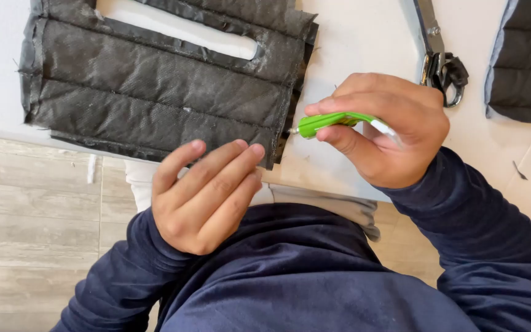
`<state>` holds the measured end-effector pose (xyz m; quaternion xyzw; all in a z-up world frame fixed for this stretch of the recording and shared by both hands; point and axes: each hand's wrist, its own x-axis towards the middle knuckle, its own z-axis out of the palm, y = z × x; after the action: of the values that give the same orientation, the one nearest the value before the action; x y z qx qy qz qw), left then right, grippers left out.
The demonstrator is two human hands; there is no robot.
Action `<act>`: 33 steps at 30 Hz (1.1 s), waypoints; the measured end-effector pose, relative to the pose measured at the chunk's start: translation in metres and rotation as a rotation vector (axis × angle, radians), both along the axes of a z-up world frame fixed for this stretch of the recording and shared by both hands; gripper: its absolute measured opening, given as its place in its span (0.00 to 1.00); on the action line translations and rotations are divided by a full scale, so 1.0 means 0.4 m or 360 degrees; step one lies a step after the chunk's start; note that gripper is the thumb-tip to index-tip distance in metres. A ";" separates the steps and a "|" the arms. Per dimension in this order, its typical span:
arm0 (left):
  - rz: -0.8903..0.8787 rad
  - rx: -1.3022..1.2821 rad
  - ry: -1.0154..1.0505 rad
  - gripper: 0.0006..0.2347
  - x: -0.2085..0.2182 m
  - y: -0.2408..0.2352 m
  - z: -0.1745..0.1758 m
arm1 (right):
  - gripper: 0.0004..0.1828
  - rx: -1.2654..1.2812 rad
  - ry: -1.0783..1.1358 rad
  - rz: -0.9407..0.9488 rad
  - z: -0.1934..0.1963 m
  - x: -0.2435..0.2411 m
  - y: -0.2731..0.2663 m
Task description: Applying glue to the edges of a quilted fabric piece and then cutting it into shape using large scissors.
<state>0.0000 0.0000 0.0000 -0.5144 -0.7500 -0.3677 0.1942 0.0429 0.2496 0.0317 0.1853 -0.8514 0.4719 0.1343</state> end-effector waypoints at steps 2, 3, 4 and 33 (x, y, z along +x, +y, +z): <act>-0.0032 0.0007 -0.0096 0.09 -0.035 0.022 0.029 | 0.09 -0.0010 0.0016 0.0040 -0.005 -0.005 -0.003; -0.0068 0.0014 -0.0206 0.08 -0.050 0.033 0.044 | 0.10 -0.0020 0.0018 0.0075 -0.007 -0.005 -0.004; -0.0071 0.0016 -0.0204 0.08 -0.056 0.041 0.038 | 0.10 -0.0017 0.0020 0.0072 -0.009 -0.002 -0.004; 0.0036 -0.0446 -0.0295 0.09 -0.078 0.063 -0.011 | 0.09 0.0260 -0.0005 0.0032 -0.020 -0.021 0.012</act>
<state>-0.0312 0.0251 -0.0042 -0.4919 -0.8143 -0.3032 0.0548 0.0344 0.2544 0.0235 0.2032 -0.8854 0.4026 0.1126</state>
